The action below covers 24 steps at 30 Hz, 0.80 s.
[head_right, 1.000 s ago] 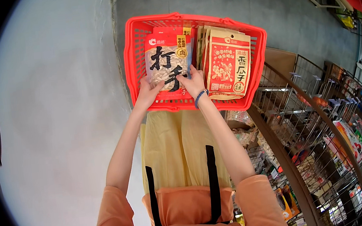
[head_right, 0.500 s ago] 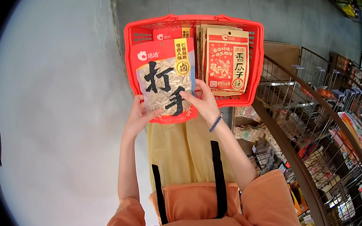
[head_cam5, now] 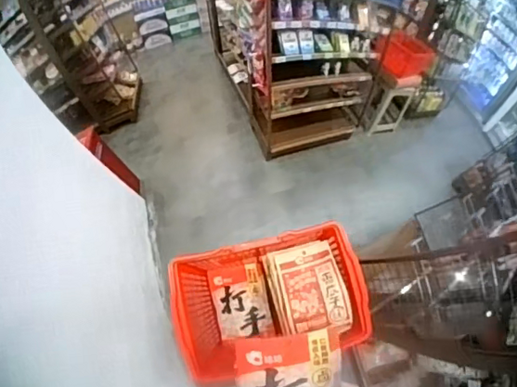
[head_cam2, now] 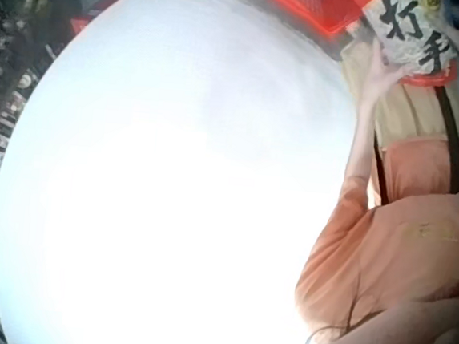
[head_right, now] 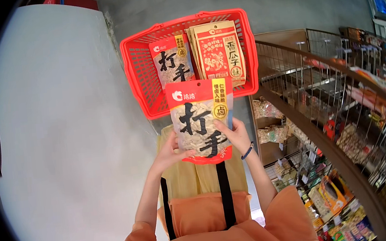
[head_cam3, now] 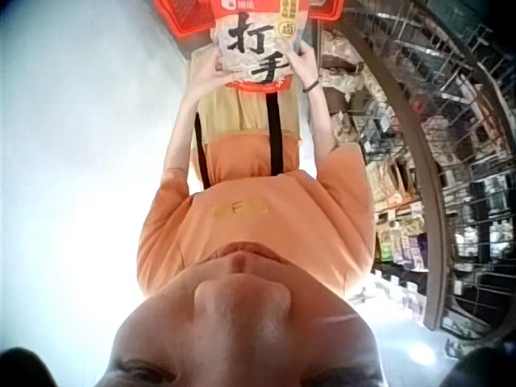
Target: The person restocks a shelf by taking snack bags from a red basket and hanging them onto display hooks by hand, then straightens the remaining snack bags inside the basket.
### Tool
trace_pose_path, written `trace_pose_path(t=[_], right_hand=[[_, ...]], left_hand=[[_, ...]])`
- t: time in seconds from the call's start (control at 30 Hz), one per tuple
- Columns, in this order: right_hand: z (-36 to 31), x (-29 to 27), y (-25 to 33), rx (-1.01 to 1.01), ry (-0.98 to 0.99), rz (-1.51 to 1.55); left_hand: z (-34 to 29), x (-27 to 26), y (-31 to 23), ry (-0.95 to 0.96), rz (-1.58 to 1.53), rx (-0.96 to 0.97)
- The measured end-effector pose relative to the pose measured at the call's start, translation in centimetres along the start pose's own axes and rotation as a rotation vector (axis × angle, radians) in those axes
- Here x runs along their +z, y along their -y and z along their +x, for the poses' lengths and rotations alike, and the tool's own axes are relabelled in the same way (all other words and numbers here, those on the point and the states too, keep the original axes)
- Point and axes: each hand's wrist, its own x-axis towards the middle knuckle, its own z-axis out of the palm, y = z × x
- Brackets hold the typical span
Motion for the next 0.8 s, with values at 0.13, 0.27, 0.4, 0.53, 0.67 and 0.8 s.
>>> trace_pose_path(t=[0.13, 0.27, 0.4, 0.53, 0.67, 0.8], right_hand=[[-4.9, 1.6, -2.9, -0.040, -0.122, 0.077], [-10.3, 3.1, -6.3, -0.072, -0.209, 0.199], [-15.4, 4.4, -9.1, -0.150, -0.253, 0.286], [-20.1, 4.7, -12.4, -0.262, -0.391, 0.397], [-25.1, 4.8, -13.2, -0.387, -0.524, 0.549], [-29.0, 4.5, -15.0, -0.488, -0.594, 0.576]], left_hand=[[-3.4, 0.2, 2.7, 0.102, 0.130, 0.009], [-7.4, 0.8, 4.3, 0.161, 0.182, 0.088], [-10.3, 0.9, 5.8, 0.231, 0.274, 0.053], [-12.5, 3.2, 6.3, 0.373, 0.491, 0.101], [-14.3, 5.3, 6.0, 0.494, 0.502, 0.080], [-14.9, 9.1, 5.4, 0.517, 0.445, 0.100]])
